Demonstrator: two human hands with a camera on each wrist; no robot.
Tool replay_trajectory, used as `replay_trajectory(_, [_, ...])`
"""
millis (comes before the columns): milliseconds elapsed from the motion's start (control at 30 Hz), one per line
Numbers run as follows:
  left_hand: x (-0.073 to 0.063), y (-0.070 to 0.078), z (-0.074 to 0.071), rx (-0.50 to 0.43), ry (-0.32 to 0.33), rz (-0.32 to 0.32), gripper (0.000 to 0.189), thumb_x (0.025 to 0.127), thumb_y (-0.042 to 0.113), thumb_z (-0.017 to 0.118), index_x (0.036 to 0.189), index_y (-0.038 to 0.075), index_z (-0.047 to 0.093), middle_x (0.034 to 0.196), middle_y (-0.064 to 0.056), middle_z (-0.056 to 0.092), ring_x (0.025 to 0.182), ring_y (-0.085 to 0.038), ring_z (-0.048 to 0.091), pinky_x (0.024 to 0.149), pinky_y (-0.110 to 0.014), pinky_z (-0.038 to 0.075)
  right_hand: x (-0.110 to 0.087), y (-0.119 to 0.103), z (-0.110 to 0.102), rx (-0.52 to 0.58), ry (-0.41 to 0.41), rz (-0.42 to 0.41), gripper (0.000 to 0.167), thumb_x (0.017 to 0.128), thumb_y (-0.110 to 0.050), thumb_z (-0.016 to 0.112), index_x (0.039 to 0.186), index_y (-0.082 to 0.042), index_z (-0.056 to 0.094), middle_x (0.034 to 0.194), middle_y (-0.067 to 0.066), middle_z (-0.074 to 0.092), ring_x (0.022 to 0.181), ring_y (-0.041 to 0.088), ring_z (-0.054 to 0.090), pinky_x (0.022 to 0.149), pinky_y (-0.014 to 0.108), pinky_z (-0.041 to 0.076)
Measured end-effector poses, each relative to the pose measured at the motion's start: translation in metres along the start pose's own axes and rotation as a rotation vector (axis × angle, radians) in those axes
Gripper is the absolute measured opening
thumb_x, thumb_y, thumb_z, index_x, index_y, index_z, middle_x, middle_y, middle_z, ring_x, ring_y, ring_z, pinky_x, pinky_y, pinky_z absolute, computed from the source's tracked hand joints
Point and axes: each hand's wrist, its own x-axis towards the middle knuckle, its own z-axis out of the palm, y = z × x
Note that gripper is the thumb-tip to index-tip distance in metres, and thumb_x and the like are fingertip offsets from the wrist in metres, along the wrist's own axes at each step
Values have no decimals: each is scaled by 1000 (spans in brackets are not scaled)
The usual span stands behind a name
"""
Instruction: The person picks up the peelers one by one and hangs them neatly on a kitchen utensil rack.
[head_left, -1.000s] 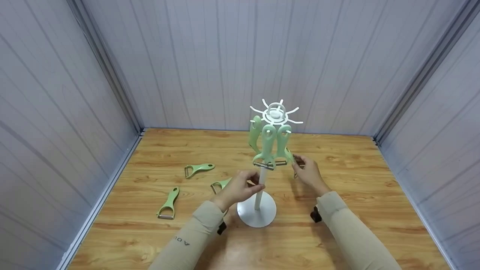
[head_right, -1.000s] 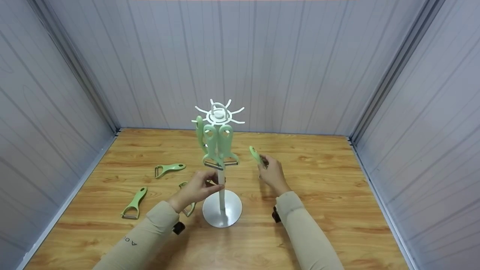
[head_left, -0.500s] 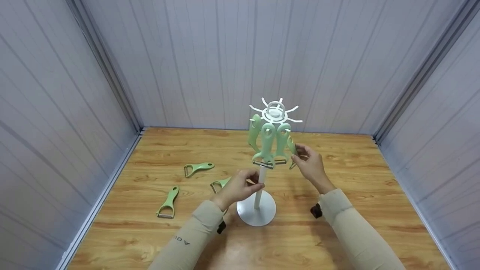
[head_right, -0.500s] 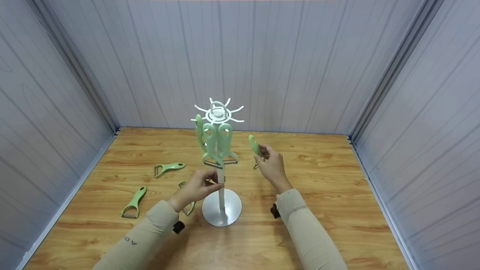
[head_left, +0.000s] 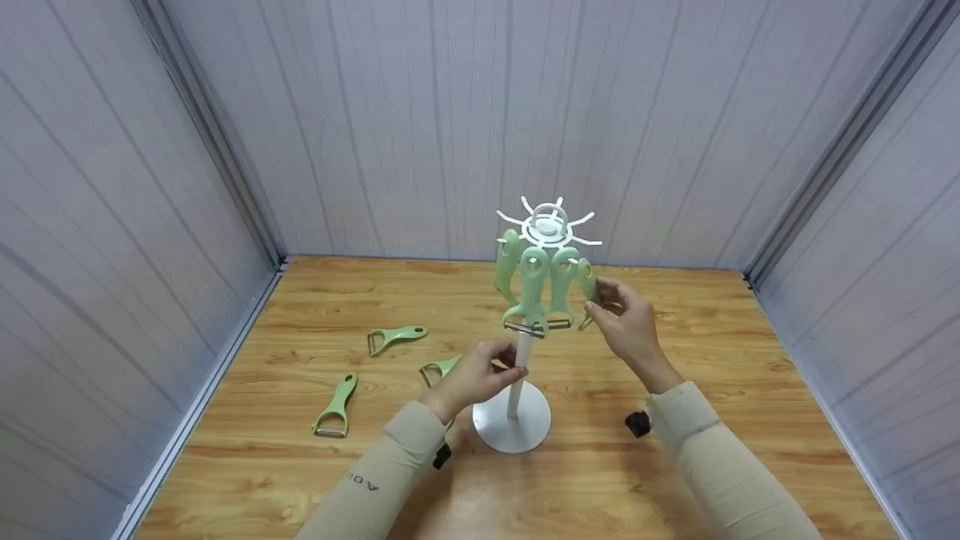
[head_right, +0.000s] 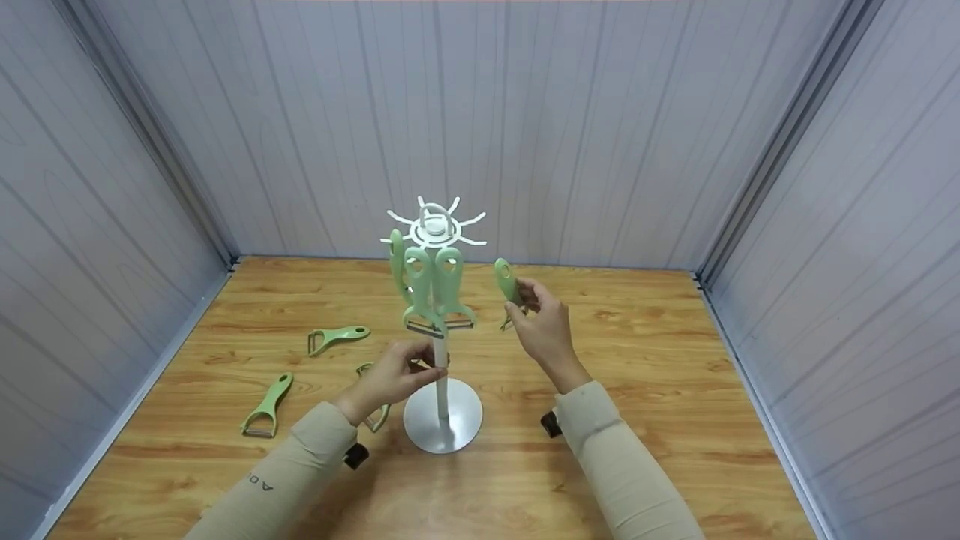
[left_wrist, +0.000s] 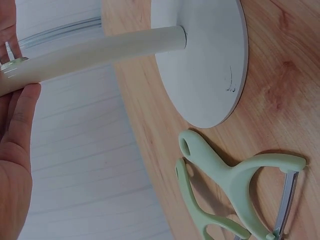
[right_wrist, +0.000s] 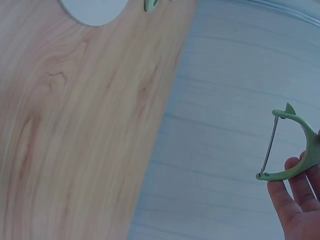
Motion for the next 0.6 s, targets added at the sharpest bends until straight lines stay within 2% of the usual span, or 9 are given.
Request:
replay_trajectory(333, [0,-1,0,9,5,-13,10,105,10,72,111,2,74,106,-10,78,100,-17,73,86,-32,65,-5,-30,-7,15,42,-71,38,96,9,75,134,9,67,117,25,74,101,6,68,94,16,57])
replay_trajectory(600, [-1,-2,1,15,2,-22,10,104,10,73,112,3,73,106,-10,77,100,-16,73,86,-30,65,-12,-50,-11,31,60,-80,37,98,7,74,134,9,67,118,25,73,102,0,67,96,16,56])
